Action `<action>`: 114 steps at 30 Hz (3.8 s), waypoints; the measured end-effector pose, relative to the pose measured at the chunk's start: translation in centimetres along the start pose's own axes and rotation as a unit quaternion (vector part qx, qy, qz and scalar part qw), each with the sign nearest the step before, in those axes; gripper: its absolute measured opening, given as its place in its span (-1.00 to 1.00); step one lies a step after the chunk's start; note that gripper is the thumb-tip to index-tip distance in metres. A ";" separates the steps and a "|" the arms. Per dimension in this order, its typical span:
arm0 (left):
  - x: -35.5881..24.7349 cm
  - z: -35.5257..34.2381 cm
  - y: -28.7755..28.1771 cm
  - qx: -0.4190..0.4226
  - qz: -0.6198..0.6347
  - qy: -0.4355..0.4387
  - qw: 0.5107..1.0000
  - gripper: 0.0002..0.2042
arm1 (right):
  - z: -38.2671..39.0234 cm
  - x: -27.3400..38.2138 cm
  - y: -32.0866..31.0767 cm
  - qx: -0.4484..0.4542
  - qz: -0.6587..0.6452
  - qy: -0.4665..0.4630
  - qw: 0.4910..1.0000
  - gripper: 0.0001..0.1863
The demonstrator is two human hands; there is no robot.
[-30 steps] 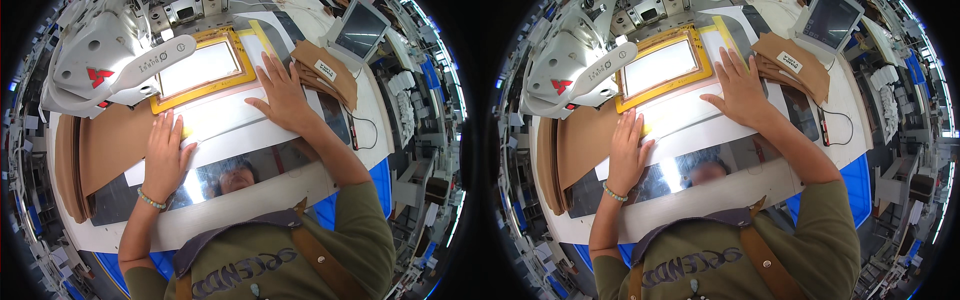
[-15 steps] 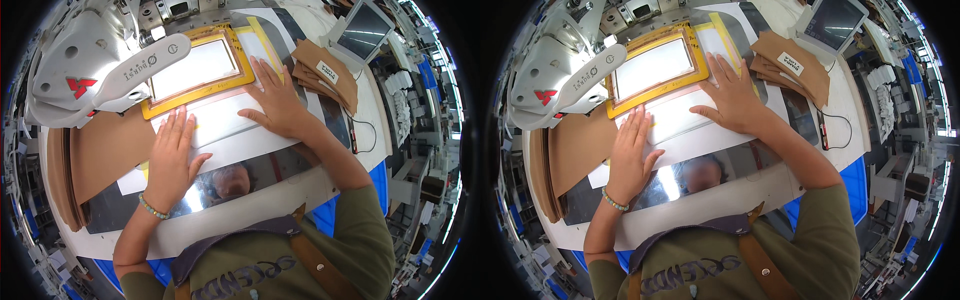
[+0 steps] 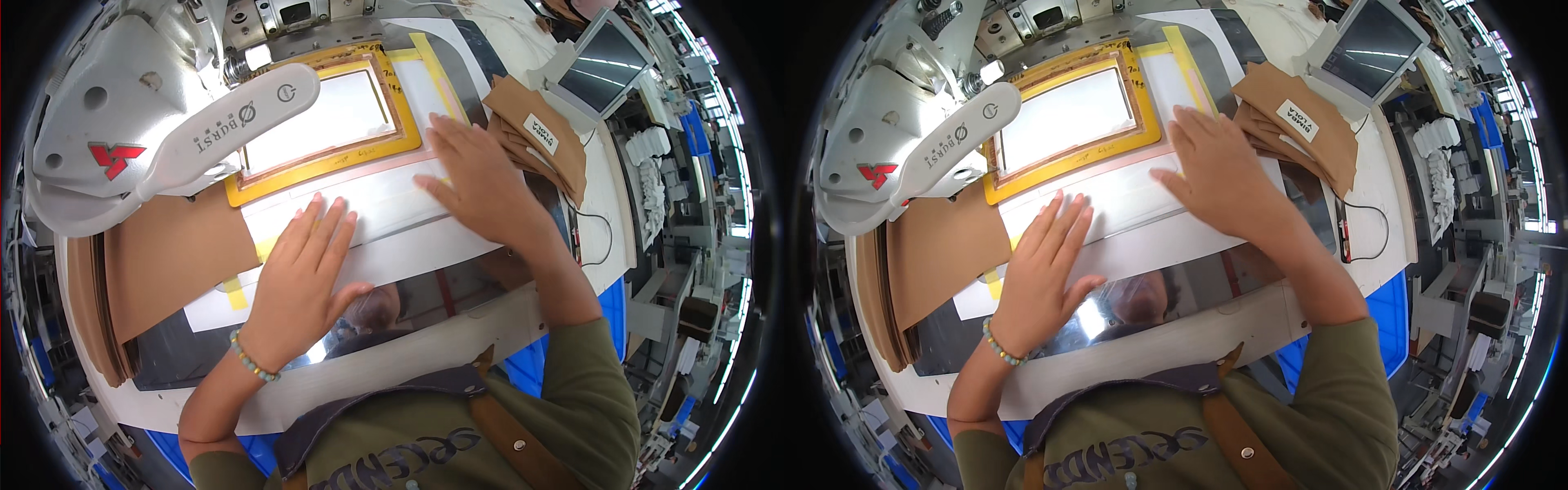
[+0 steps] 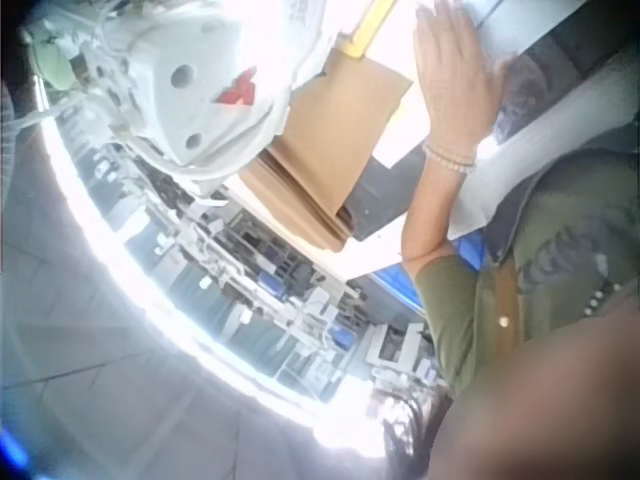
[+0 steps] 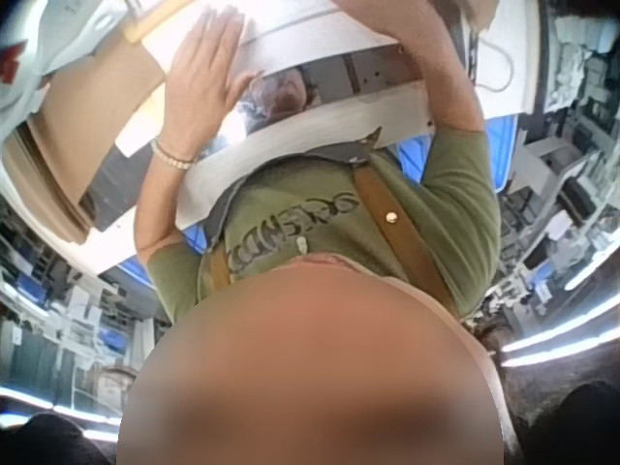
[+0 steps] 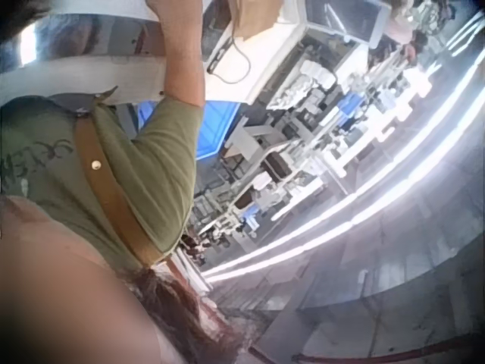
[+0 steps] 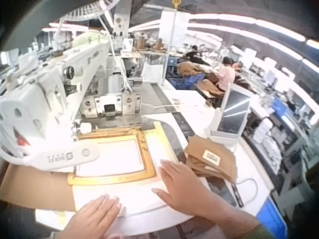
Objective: Sewing small leather labels or patches onto a larger piece using an industrial sewing machine.
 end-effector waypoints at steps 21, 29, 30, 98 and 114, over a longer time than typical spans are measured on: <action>18.6 31.4 -11.3 -0.128 -0.286 -0.425 0.849 -0.51 | -6.6 10.8 -2.6 -0.190 0.007 -0.295 0.936 -0.92; 21.3 32.3 -10.7 -0.119 -0.342 -0.403 0.841 -0.65 | -4.4 23.8 4.0 -0.214 0.086 -0.400 0.887 -0.92; 21.4 32.6 -10.8 -0.126 -0.344 -0.406 0.837 -0.68 | -4.9 24.1 4.2 -0.221 0.090 -0.399 0.885 -0.92; 20.8 33.8 -11.5 -0.232 -0.305 -0.423 0.821 -0.81 | -6.3 23.4 5.7 -0.194 0.016 -0.380 0.904 -0.86; 19.1 26.5 -10.8 -0.238 -0.277 -0.347 0.864 -0.83 | -3.9 17.3 3.8 -0.203 0.031 -0.337 0.919 -0.92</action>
Point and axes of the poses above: each hand's wrist, its own z-axis away from the middle knuckle, its own y-axis out of the palm, x = y × z, the point moved 10 cm from there along -z, towards the middle knuckle, and after that the axes turned 1 degree about x, right-handed, at the moved point
